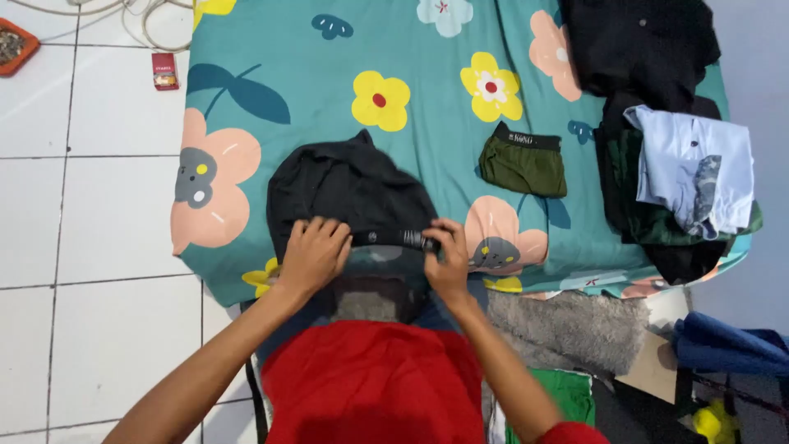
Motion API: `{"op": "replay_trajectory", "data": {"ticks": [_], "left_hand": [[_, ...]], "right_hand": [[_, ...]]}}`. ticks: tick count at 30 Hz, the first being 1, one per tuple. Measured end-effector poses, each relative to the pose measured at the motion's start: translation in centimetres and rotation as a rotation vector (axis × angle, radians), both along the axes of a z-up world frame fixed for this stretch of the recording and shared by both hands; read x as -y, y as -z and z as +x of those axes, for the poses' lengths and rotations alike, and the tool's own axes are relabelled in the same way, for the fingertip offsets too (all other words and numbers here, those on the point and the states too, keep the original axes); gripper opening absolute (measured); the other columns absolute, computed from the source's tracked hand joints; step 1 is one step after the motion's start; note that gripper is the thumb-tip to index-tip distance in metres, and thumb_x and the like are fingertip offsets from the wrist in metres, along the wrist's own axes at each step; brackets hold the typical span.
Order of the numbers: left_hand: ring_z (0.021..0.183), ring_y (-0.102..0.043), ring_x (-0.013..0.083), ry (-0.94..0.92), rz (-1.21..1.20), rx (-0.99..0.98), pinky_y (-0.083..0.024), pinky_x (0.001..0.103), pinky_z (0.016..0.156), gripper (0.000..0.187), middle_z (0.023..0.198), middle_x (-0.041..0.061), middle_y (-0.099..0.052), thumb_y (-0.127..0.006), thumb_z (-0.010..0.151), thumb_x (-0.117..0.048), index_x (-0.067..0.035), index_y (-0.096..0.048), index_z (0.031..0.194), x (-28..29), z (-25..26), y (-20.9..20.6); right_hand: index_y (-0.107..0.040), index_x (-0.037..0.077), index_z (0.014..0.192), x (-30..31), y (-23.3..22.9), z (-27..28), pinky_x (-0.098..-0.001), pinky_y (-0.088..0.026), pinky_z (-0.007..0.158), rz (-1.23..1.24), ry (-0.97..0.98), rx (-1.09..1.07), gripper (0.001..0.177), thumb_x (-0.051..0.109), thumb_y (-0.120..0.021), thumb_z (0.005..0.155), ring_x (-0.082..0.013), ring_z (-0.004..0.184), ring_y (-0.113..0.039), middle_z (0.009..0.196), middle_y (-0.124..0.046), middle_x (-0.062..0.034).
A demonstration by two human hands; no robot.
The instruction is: Folding various pairs of underwear and stacking them neatly on a bed.
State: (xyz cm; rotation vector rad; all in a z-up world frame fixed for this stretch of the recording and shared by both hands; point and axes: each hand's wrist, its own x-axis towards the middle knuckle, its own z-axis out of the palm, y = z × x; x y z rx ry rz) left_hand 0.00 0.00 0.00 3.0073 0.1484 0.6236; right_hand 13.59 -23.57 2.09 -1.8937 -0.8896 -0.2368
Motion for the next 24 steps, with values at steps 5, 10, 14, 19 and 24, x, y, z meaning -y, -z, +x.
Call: {"op": "replay_trajectory", "data": {"ticks": [5,10,14,19,24], "left_hand": [[0.078,-0.061,0.0393,-0.142,-0.565,0.246,-0.049,0.046,0.071,0.017,0.085,0.017,-0.06,-0.051,0.102,-0.016,-0.004,-0.062,0.107,-0.9,-2.2,-4.3],[0.073,-0.061,0.0262,-0.064,-0.999,0.217,-0.049,0.041,0.072,0.041,0.082,0.01,-0.059,-0.077,0.088,-0.029,-0.014,-0.045,0.109,-3.8,-3.1,-14.5],[0.084,-0.061,0.041,-0.057,-0.42,-0.024,-0.055,0.052,0.075,0.053,0.097,0.011,-0.05,-0.073,0.068,-0.001,-0.017,-0.059,0.117,-7.5,-0.3,-14.6],[0.103,-0.056,0.0286,0.011,-0.68,0.421,-0.043,0.036,0.091,0.052,0.108,0.011,-0.06,-0.042,0.068,0.013,-0.006,-0.065,0.111,-12.4,5.3,-21.6],[0.107,-0.054,0.0397,0.149,-0.418,0.661,-0.05,0.043,0.089,0.052,0.11,0.023,-0.049,-0.037,0.071,0.023,0.01,-0.063,0.114,-10.9,3.9,-25.7]], "right_hand": [[-0.062,0.012,0.11,-1.6,-2.4,0.2,-0.0394,-0.054,0.074,0.06,0.214,-0.061,0.056,-0.026,-0.048,0.071,-0.024,0.084,-0.052,0.114,-0.045,-0.0055],[-0.064,0.009,0.113,-2.7,-2.2,4.6,-0.037,-0.054,0.087,0.243,0.441,-0.596,0.033,-0.01,-0.053,0.089,-0.0236,0.095,-0.065,0.115,-0.063,-0.0111],[-0.073,0.005,0.114,-4.3,-6.7,8.7,-0.0505,-0.045,0.106,0.118,0.151,-0.335,0.064,-0.018,-0.038,0.065,-0.0363,0.117,-0.063,0.111,-0.068,-0.0195],[-0.071,0.006,0.107,-6.2,-17.0,12.6,-0.0339,-0.047,0.108,0.06,-0.142,-0.066,0.057,-0.01,-0.038,0.063,-0.0256,0.113,-0.064,0.112,-0.07,-0.0105],[-0.067,0.006,0.119,-4.5,-19.9,11.2,-0.0446,-0.043,0.116,-0.014,-0.149,0.144,0.064,-0.013,-0.038,0.066,-0.0362,0.131,-0.054,0.13,-0.057,-0.0171]]}}
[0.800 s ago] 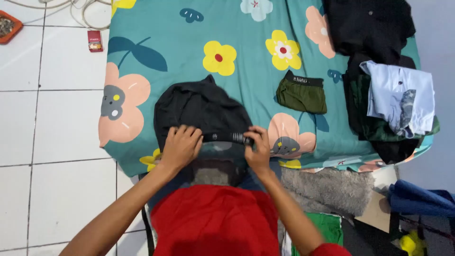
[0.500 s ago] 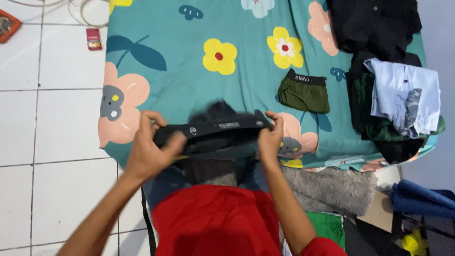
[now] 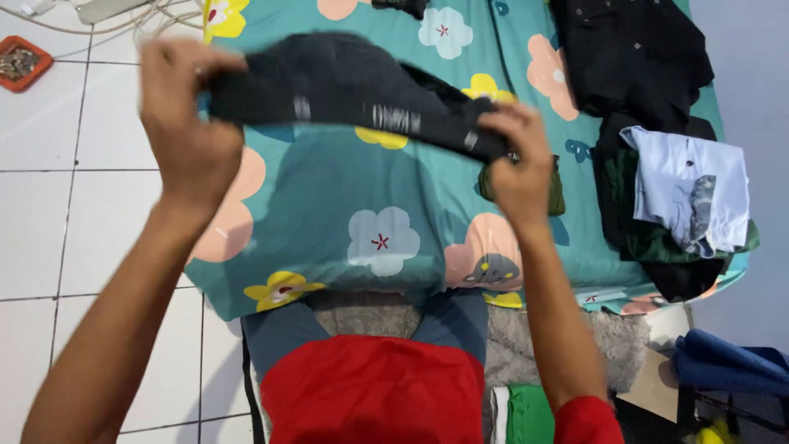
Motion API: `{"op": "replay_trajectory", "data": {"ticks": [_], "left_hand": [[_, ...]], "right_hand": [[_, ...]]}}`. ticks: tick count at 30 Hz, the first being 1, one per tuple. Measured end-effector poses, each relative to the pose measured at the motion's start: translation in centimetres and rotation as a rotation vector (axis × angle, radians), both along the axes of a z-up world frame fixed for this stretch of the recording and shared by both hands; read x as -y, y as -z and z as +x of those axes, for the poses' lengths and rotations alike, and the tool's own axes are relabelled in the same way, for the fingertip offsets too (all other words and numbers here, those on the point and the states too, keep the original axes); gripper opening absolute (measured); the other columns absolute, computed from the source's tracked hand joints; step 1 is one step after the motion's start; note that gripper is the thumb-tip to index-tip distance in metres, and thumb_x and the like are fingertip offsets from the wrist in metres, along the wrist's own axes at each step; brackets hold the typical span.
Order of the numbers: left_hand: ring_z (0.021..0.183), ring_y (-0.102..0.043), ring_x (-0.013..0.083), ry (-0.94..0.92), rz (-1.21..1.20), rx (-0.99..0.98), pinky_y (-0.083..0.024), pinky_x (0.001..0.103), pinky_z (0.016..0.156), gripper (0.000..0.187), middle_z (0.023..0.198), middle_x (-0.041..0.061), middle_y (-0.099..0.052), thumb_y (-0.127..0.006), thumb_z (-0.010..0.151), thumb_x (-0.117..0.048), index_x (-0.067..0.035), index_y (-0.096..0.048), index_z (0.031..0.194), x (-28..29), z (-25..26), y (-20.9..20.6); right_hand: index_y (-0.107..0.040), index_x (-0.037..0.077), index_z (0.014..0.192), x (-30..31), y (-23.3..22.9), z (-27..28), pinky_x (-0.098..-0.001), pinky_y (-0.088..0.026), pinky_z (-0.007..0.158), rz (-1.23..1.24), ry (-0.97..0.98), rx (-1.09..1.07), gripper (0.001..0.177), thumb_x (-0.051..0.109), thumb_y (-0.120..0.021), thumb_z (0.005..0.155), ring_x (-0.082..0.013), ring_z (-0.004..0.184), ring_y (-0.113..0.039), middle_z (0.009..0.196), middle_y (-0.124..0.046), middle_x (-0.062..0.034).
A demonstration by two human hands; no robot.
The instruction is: Folding various pairs of underwear and stacking them neatly on a bed.
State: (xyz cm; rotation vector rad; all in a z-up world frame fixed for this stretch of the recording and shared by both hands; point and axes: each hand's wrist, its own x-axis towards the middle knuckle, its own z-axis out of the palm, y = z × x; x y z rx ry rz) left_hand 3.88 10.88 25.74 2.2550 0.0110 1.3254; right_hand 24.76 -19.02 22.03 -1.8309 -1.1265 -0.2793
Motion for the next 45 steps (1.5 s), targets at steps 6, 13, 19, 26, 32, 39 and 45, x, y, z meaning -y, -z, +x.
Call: {"op": "replay_trajectory", "data": {"ticks": [6,13,19,26,32,39,45], "left_hand": [[0.104,-0.061,0.0424,-0.088,0.171,-0.458,-0.051,0.05,0.095,0.074,0.112,0.021,-0.058,-0.074,0.054,0.02,-0.008,-0.065,0.122,-1.9,-2.8,20.3],[0.104,-0.063,0.0262,-0.201,0.333,-0.713,-0.054,0.04,0.081,0.059,0.109,0.005,-0.056,-0.079,0.065,0.01,-0.018,-0.061,0.114,2.4,-5.6,28.2],[0.102,-0.059,0.0232,-0.286,0.38,-0.734,-0.049,0.036,0.079,0.055,0.105,0.003,-0.052,-0.081,0.067,0.0,-0.019,-0.056,0.112,2.7,-6.9,27.6],[0.133,-0.046,0.0303,-0.171,0.31,-0.814,-0.033,0.047,0.109,0.067,0.13,0.01,-0.053,-0.079,0.069,-0.023,-0.016,-0.058,0.133,7.8,-4.7,25.0],[0.149,-0.035,0.041,0.007,0.165,-0.692,-0.024,0.056,0.121,0.094,0.154,0.023,-0.046,-0.088,0.07,-0.029,-0.006,-0.047,0.151,20.9,4.4,23.8],[0.149,-0.036,0.0419,-0.138,-0.185,-0.548,-0.021,0.055,0.124,0.042,0.152,0.026,-0.05,-0.063,0.094,-0.012,0.001,-0.061,0.134,24.8,8.1,26.0],[0.091,-0.058,0.0537,-0.231,-0.753,-0.342,-0.042,0.061,0.084,0.04,0.104,0.038,-0.064,-0.043,0.107,-0.01,0.003,-0.055,0.143,22.9,4.6,39.8]], "right_hand": [[-0.073,0.02,0.109,4.2,16.0,-0.9,-0.059,-0.043,0.106,-0.369,0.178,0.086,0.039,-0.001,-0.072,0.077,-0.0419,0.122,-0.058,0.13,-0.062,-0.0153],[-0.062,0.016,0.104,6.3,21.9,-5.3,-0.0546,-0.049,0.097,-0.815,0.239,0.235,0.036,0.023,-0.084,0.076,-0.0354,0.134,-0.052,0.143,-0.055,-0.0107],[-0.066,0.02,0.1,8.3,21.0,-4.8,-0.0535,-0.05,0.094,-0.862,0.235,0.332,0.025,0.033,-0.077,0.081,-0.0328,0.131,-0.054,0.135,-0.06,-0.0067],[-0.062,0.008,0.132,5.8,17.6,-3.6,-0.0609,-0.049,0.099,-0.603,0.198,-0.529,0.063,0.054,-0.073,0.089,-0.0482,0.123,-0.06,0.133,-0.061,-0.0247],[-0.059,0.01,0.137,-0.3,22.6,5.7,-0.0552,-0.05,0.099,-0.478,0.452,-0.637,0.072,0.068,-0.067,0.095,-0.0401,0.12,-0.064,0.122,-0.069,-0.0188],[-0.068,0.003,0.092,-7.2,27.6,15.1,-0.0397,-0.055,0.046,-0.556,0.268,-0.864,0.038,0.04,-0.077,0.09,-0.0306,0.065,-0.064,0.086,-0.065,-0.0161],[-0.061,-0.005,0.101,-15.5,16.7,9.7,-0.0353,-0.052,0.043,-0.164,0.046,-1.203,0.028,0.018,-0.075,0.092,-0.02,0.05,-0.059,0.09,-0.05,-0.0142]]}}
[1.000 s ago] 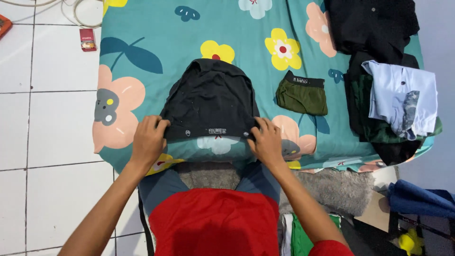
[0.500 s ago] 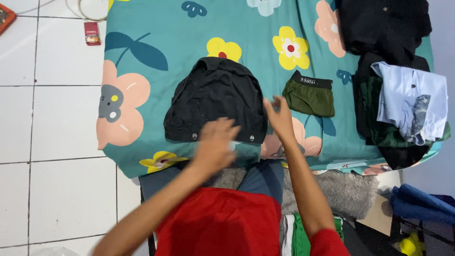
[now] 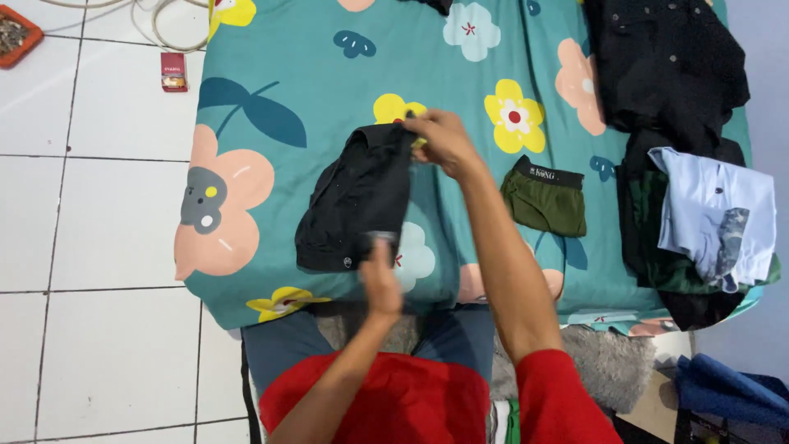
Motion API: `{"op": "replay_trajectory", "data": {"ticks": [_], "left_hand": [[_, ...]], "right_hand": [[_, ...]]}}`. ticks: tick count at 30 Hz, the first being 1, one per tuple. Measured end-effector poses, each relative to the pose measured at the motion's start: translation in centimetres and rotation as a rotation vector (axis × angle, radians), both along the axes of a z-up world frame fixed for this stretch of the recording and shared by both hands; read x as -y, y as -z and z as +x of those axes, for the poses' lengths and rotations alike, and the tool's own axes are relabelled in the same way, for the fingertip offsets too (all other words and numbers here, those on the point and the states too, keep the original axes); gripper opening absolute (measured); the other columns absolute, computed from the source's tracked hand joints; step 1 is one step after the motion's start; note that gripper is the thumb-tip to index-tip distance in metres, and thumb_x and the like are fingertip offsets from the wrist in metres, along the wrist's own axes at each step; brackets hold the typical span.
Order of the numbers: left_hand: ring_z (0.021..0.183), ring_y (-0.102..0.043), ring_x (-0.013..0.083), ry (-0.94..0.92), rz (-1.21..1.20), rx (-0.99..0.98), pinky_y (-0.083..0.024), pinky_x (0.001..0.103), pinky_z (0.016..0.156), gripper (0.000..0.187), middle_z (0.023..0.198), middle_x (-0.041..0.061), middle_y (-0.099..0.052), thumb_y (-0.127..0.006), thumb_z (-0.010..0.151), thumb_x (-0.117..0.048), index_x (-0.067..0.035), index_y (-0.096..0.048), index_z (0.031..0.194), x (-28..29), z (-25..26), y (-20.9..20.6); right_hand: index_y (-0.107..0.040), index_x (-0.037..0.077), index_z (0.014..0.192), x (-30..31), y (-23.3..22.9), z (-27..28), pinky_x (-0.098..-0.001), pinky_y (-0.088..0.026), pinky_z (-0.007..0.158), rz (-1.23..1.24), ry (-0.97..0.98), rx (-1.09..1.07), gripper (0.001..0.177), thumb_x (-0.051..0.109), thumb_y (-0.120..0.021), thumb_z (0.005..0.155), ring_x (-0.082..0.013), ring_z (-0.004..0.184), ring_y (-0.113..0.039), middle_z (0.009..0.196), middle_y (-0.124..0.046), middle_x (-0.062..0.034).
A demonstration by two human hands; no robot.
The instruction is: Folding various pairs of underwear and stacking them neatly on a bed.
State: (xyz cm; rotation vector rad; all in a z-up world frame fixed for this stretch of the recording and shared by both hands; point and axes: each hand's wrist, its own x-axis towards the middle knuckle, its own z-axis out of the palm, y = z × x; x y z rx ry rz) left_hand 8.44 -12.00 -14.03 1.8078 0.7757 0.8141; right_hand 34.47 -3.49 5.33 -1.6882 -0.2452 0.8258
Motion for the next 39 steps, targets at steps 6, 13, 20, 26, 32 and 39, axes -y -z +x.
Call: {"op": "replay_trajectory", "data": {"ticks": [6,13,20,26,32,39], "left_hand": [[0.15,-0.036,0.0379,-0.323,-1.258,0.573,-0.024,0.056,0.125,0.066,0.165,0.021,-0.032,-0.054,0.106,-0.035,-0.005,-0.032,0.16,-7.3,-3.8,-13.1],[0.135,-0.054,0.0328,-0.22,-0.209,-0.059,-0.041,0.04,0.114,0.083,0.144,0.022,-0.054,-0.061,0.077,0.001,-0.006,-0.034,0.155,-10.3,-11.9,-16.9],[0.15,-0.039,0.0322,0.397,1.03,-0.377,-0.027,0.059,0.121,0.077,0.154,0.005,-0.052,-0.076,0.073,-0.02,-0.021,-0.054,0.147,-19.2,-10.5,-12.0],[0.126,-0.063,0.0238,0.643,0.652,-0.283,-0.034,0.05,0.123,0.037,0.113,0.004,-0.077,-0.072,0.084,-0.023,-0.014,-0.07,0.119,-19.5,-10.8,-17.9],[0.091,-0.072,0.0267,0.373,-0.403,-0.216,-0.057,0.041,0.082,0.049,0.099,0.011,-0.074,-0.056,0.096,-0.054,-0.015,-0.071,0.121,-22.8,-4.3,-17.7],[0.09,-0.074,0.031,0.189,-0.274,-0.497,-0.061,0.04,0.06,0.082,0.104,0.015,-0.07,-0.073,0.091,-0.062,-0.007,-0.046,0.146,-25.0,-0.1,-8.8]], "right_hand": [[-0.058,-0.01,0.129,-7.8,0.0,-7.1,-0.0417,-0.069,0.064,-0.101,-0.256,0.025,0.064,0.041,-0.073,0.093,-0.0333,0.071,-0.078,0.097,-0.068,-0.0271],[-0.06,0.002,0.123,4.4,1.5,-11.3,-0.0467,-0.047,0.11,0.215,-0.456,1.125,0.03,-0.004,-0.045,0.098,-0.0364,0.121,-0.062,0.128,-0.065,-0.017],[-0.052,0.024,0.148,11.2,6.9,-15.3,-0.0607,-0.027,0.117,-0.149,-0.837,1.436,0.067,0.011,-0.069,0.084,-0.0343,0.152,-0.032,0.162,-0.043,-0.0056],[-0.067,0.018,0.119,12.2,3.1,-16.0,-0.0573,-0.026,0.119,0.061,-0.733,1.107,0.021,0.021,-0.06,0.1,-0.0292,0.138,-0.053,0.133,-0.068,-0.0027],[-0.066,0.01,0.094,7.4,3.1,-9.9,-0.0409,-0.047,0.078,0.029,-0.343,0.632,0.027,0.033,-0.06,0.107,-0.0216,0.082,-0.062,0.081,-0.064,-0.0057],[-0.038,0.013,0.152,2.3,6.0,-8.9,-0.0555,-0.051,0.102,-0.241,-0.217,0.461,0.076,0.059,-0.067,0.098,-0.0453,0.124,-0.063,0.131,-0.064,-0.0277]]}}
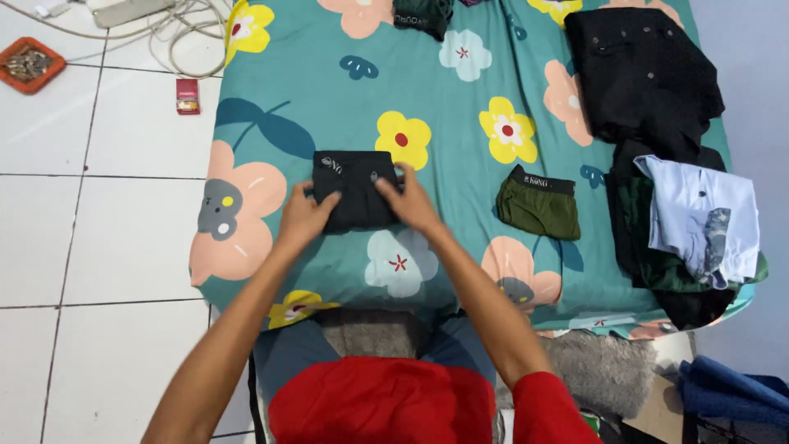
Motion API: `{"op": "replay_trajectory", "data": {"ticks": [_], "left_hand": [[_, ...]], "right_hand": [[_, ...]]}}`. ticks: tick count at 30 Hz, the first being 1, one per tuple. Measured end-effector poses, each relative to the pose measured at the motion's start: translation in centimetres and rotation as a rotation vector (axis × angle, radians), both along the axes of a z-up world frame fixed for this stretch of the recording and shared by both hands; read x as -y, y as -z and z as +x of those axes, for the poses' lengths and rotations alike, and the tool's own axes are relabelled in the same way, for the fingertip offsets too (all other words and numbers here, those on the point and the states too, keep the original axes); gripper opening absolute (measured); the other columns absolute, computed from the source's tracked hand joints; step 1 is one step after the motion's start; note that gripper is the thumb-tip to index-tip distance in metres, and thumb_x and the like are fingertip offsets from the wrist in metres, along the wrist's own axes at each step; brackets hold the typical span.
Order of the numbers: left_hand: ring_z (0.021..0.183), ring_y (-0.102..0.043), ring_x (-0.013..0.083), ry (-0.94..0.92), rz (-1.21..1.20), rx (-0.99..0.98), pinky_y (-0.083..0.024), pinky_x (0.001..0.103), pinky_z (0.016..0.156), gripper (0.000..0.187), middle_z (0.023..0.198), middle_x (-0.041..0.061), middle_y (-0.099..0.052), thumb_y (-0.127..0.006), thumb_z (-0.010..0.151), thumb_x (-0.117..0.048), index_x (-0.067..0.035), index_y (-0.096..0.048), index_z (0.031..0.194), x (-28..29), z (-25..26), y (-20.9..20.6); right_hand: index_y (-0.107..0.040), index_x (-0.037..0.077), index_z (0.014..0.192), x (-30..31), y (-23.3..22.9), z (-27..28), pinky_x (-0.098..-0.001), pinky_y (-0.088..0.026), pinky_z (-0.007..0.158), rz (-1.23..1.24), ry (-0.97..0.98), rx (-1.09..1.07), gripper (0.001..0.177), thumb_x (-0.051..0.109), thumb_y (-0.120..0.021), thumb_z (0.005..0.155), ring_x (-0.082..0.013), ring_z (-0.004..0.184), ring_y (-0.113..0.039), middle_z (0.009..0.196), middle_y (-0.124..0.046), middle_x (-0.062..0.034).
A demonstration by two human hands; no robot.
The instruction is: Folding various pairs of underwear and stacking them neatly on a bed.
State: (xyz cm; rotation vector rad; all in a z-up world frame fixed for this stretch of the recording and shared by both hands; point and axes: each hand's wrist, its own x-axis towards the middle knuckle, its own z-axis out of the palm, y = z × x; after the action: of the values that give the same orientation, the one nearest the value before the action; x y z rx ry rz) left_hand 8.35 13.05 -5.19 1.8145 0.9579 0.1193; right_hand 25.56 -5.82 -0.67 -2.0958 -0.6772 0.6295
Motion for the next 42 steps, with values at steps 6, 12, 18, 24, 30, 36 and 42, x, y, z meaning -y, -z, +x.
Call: {"op": "replay_trajectory", "data": {"ticks": [6,12,18,24,30,36,42], "left_hand": [[0.111,-0.064,0.0438,0.077,0.636,0.138,-0.06,0.049,0.082,0.064,0.123,0.029,-0.055,-0.064,0.1,-0.003,0.005,-0.03,0.153,6.3,-2.7,-11.7],[0.154,-0.028,0.0403,0.529,1.025,0.206,-0.025,0.065,0.118,0.087,0.166,0.015,-0.037,-0.069,0.085,-0.056,-0.018,-0.043,0.159,6.0,-2.6,-5.1],[0.141,-0.051,0.0365,0.485,1.045,0.089,-0.031,0.06,0.116,0.066,0.148,0.016,-0.059,-0.06,0.092,-0.027,-0.02,-0.048,0.157,10.5,-2.5,-9.6],[0.134,-0.055,0.0415,0.523,0.94,0.235,-0.033,0.062,0.111,0.071,0.139,0.021,-0.063,-0.066,0.088,-0.038,-0.018,-0.049,0.155,18.2,-0.9,-13.6],[0.139,-0.048,0.0452,0.54,0.801,0.436,-0.033,0.064,0.11,0.074,0.15,0.023,-0.052,-0.066,0.095,-0.04,-0.014,-0.041,0.16,20.3,-0.1,-16.1],[0.134,-0.054,0.0389,0.538,0.835,0.347,-0.038,0.062,0.108,0.062,0.146,0.017,-0.056,-0.067,0.094,-0.039,-0.019,-0.053,0.152,18.1,-2.8,-11.0],[0.139,-0.05,0.0251,0.57,0.729,0.097,-0.035,0.055,0.113,0.05,0.153,0.003,-0.054,-0.06,0.093,-0.041,-0.026,-0.059,0.141,14.8,-6.0,-5.9]], "right_hand": [[-0.041,0.012,0.153,0.5,-0.9,-2.5,-0.058,-0.05,0.104,-0.061,0.046,0.11,0.062,0.037,-0.065,0.102,-0.0476,0.125,-0.061,0.129,-0.064,-0.0309],[-0.06,-0.004,0.138,-0.5,-6.8,-5.1,-0.0529,-0.051,0.105,-0.061,0.19,-0.316,0.092,0.062,-0.08,0.076,-0.047,0.126,-0.06,0.128,-0.064,-0.0359],[-0.069,0.008,0.132,3.1,-2.5,-5.3,-0.0466,-0.055,0.098,0.811,0.494,-1.129,0.051,0.023,-0.084,0.086,-0.0365,0.111,-0.071,0.122,-0.069,-0.0259],[-0.074,0.002,0.11,10.8,-6.2,-6.1,-0.0507,-0.06,0.084,0.875,0.656,-1.033,0.026,0.002,-0.076,0.084,-0.0348,0.091,-0.074,0.102,-0.074,-0.0206],[-0.072,0.002,0.091,19.7,-12.2,3.4,-0.0473,-0.062,0.081,1.035,0.768,-0.867,0.012,0.002,-0.071,0.079,-0.0308,0.084,-0.076,0.09,-0.074,-0.0166],[-0.069,0.004,0.118,25.9,-12.3,8.2,-0.0649,-0.057,0.092,0.827,0.758,-0.673,0.034,0.012,-0.076,0.085,-0.0466,0.116,-0.066,0.128,-0.064,-0.0235],[-0.063,0.012,0.132,32.6,-4.4,9.1,-0.0412,-0.055,0.071,0.088,0.916,0.019,0.047,0.034,-0.066,0.091,-0.0227,0.105,-0.066,0.127,-0.065,-0.0077]]}}
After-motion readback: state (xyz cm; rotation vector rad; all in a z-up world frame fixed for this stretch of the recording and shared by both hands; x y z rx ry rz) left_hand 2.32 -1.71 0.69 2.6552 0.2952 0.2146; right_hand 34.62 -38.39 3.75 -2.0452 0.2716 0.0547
